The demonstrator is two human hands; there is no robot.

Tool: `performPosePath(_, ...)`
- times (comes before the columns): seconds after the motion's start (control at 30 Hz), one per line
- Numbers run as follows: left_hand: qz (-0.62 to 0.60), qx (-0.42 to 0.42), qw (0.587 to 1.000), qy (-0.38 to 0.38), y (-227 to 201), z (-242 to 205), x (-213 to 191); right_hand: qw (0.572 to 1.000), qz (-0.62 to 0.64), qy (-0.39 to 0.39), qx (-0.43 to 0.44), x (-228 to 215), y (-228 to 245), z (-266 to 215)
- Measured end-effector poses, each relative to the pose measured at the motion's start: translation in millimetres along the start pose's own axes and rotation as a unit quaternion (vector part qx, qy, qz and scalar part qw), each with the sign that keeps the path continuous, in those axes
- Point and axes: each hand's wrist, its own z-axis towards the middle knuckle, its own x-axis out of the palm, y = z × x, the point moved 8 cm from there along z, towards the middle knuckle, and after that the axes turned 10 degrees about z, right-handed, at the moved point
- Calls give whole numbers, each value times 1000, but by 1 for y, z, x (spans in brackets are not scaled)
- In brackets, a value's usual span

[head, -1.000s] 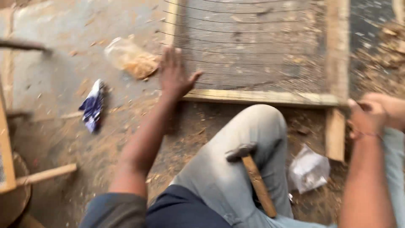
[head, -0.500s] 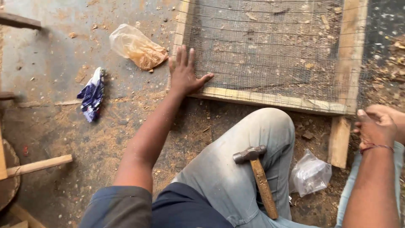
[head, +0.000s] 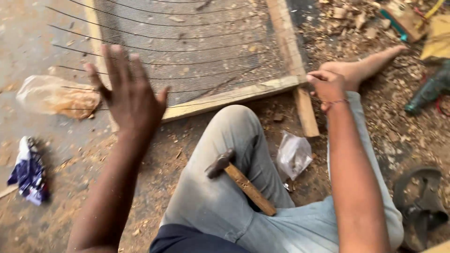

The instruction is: The person is building a wooden frame with a mesh screen, using a hammer to secure nails and staples.

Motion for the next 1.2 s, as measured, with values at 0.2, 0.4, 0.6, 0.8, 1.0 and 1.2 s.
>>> performPosePath(0.2, -313, 263, 912, 14, -194, 28, -40, 995, 67, 30, -67, 8, -12, 18)
performPosePath(0.4, -272, 361, 892, 18, -364, 72, -17, 996, 79, 43, -21, 11, -9, 14)
performPosePath(0.6, -246, 326, 912, 42, -384, 65, 5, 993, 100, 52, -22, 11, -15, 17)
performPosePath(0.8, -269, 289, 918, 35, -385, 57, 7, 997, 60, 40, -33, 12, -8, 10)
performPosePath(1.0, -276, 295, 913, 48, -389, 58, 10, 997, 56, 20, -49, 14, -13, 13)
performPosePath(1.2, -238, 323, 913, 71, -376, 57, -6, 995, 70, 5, -67, 12, -6, 3)
